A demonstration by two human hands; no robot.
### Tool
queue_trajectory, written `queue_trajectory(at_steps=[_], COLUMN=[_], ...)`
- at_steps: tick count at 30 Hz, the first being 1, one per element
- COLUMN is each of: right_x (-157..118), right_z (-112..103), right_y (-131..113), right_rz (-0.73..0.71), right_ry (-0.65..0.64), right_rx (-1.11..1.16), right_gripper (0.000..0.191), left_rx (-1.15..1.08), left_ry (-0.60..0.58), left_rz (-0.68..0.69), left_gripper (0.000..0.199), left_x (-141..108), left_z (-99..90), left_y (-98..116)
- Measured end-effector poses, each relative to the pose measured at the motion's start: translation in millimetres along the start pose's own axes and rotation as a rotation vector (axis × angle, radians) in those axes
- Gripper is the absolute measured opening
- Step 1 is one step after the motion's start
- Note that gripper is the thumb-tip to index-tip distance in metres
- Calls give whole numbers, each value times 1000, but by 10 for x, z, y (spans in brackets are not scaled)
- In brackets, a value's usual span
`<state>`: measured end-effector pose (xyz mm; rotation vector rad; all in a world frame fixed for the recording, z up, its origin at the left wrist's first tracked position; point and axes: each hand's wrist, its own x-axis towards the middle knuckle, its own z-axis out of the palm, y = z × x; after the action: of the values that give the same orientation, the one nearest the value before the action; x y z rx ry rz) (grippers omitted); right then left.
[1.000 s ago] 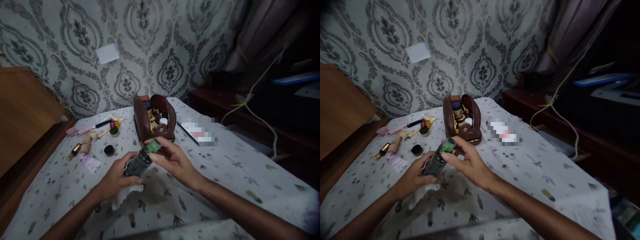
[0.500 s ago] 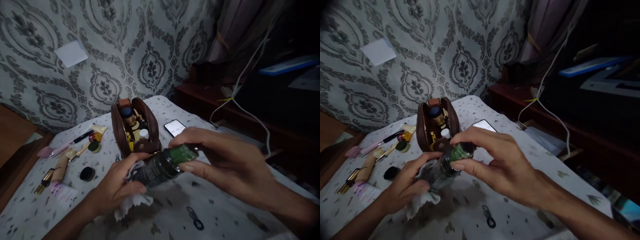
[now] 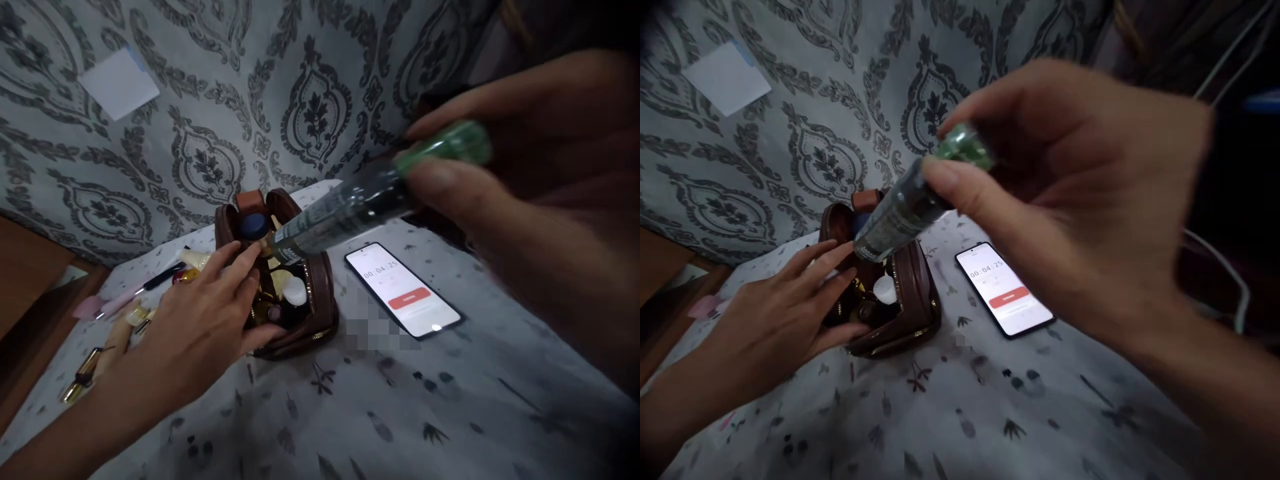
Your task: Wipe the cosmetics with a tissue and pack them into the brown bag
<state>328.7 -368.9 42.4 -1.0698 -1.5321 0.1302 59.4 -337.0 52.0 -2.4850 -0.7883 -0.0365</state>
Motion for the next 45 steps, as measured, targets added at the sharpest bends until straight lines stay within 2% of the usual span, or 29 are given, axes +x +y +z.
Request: queue_trajectory(at_steps=[3,6,9,14,18,21,26,31,34,38,43,45], right_x=[226,371,458,559,642,713,814,828,802,757,717,712], right_z=[237,437,591,818,1024,1151,1257,1341,1401,1454,1442,1420], right_y=[-46,-4,81,146,155,164,174,199,168,82,-1,-37], right_rz=[-64,-128,-125,-138,-161,-193,-208,-184,-194,-249,-313,-336], right_ry=[-9,-102,-162,-302,-448,-512,-548,-588,-676,-802,-914,-960], right_rx=[-117,-80,-51,-30,-52,-59,-49,-75,-117,-226,-303,-300], right_gripper=[19,17,18,15,14,13,12,11,10,8,2,7], left_rx=[33,36,21,19,4,44,109,72,62,95,73,50], left_ry=[-31,-89,-142,-142,-156,-150,-122,-134,-102,-120,-109,-101], left_rz=[-5,16,39,54,55,59,84,3,-9,2,-20,-35], left_gripper=[50,43,33,30,37,38,39,39,39,42,41,39], left_x=[15,40,51,40,41,49,53,13,-6,-3,-4,-5], left_z=[11,32,55,78,78,62,39,86,108,98,80,75], left_y=[29,38,41,35,-7,-28,-10,20,19,9,32,40])
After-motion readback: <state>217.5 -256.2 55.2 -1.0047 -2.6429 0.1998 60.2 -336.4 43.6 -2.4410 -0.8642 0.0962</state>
